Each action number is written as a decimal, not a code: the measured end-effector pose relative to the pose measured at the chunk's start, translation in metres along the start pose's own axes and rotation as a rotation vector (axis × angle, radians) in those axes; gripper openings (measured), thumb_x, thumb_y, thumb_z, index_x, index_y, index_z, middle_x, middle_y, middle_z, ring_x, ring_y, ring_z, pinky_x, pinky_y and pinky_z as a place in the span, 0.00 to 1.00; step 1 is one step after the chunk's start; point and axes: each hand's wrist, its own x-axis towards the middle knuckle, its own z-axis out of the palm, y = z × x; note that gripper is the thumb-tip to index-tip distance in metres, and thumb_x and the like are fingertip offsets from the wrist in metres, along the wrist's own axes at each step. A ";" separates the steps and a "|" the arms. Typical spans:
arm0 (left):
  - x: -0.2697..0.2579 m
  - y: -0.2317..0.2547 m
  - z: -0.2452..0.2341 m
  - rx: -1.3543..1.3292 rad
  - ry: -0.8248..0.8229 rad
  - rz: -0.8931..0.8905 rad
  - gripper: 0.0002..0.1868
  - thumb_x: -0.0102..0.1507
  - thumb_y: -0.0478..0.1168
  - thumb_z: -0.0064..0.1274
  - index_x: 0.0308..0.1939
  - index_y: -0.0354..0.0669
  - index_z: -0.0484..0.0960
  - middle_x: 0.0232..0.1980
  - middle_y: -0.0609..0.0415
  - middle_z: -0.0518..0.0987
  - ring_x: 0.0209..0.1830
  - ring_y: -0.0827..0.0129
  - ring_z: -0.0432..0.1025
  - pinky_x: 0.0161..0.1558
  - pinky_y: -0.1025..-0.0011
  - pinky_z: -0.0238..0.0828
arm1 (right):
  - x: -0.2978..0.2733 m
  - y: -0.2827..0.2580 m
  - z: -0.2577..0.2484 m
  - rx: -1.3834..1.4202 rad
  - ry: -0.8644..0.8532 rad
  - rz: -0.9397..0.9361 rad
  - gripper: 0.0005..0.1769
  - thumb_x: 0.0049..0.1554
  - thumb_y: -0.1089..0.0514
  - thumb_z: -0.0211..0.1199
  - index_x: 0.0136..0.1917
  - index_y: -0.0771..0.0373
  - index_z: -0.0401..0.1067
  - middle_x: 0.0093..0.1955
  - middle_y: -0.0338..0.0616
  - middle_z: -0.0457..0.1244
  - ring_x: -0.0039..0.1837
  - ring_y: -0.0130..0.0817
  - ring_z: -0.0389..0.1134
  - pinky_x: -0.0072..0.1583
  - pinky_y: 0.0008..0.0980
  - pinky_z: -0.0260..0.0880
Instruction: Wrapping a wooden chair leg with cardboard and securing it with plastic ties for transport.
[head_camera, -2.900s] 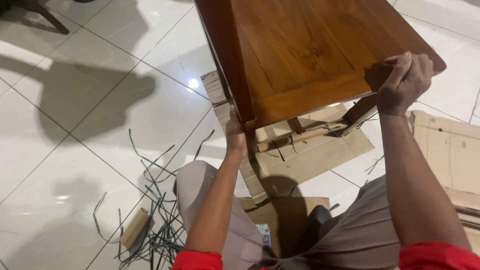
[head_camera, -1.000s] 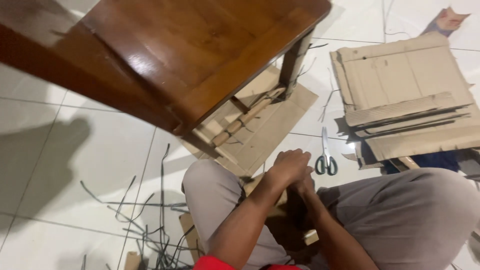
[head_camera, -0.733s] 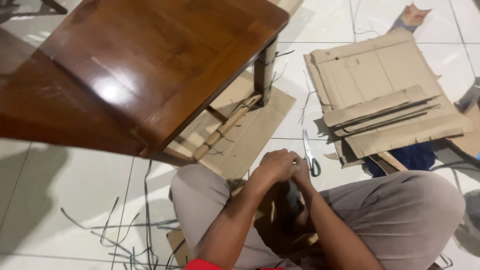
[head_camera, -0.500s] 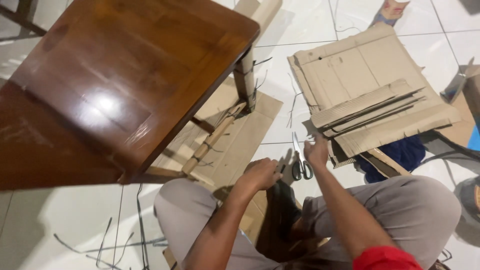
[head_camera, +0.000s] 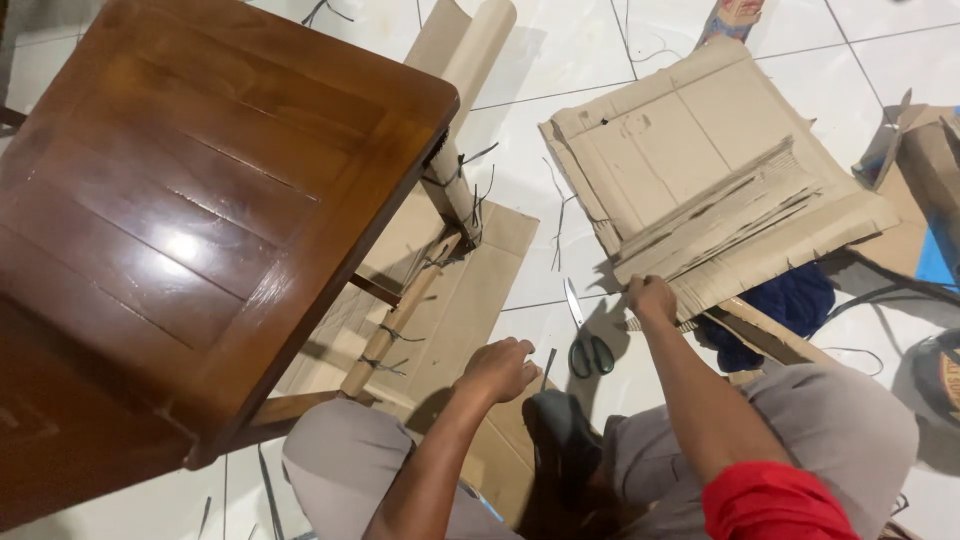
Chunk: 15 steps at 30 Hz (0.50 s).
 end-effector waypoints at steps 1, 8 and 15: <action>-0.001 0.001 -0.002 0.001 -0.005 -0.001 0.22 0.68 0.40 0.43 0.64 0.33 0.76 0.56 0.32 0.80 0.59 0.38 0.76 0.57 0.45 0.72 | 0.012 0.008 0.008 0.000 -0.002 0.004 0.25 0.64 0.35 0.55 0.64 0.50 0.77 0.59 0.55 0.69 0.66 0.55 0.68 0.60 0.58 0.70; 0.010 0.002 -0.003 -0.002 -0.021 -0.003 0.22 0.68 0.39 0.44 0.64 0.33 0.76 0.55 0.32 0.80 0.57 0.40 0.77 0.56 0.47 0.72 | -0.015 -0.015 -0.023 0.311 -0.046 0.172 0.39 0.64 0.30 0.57 0.69 0.67 0.71 0.64 0.66 0.65 0.68 0.60 0.65 0.63 0.58 0.67; 0.008 -0.001 -0.004 -0.020 0.000 0.006 0.22 0.68 0.39 0.43 0.63 0.32 0.77 0.54 0.30 0.80 0.57 0.37 0.76 0.56 0.45 0.72 | -0.031 -0.030 -0.032 0.536 -0.112 0.284 0.45 0.60 0.34 0.68 0.74 0.69 0.59 0.68 0.63 0.60 0.69 0.55 0.64 0.69 0.59 0.61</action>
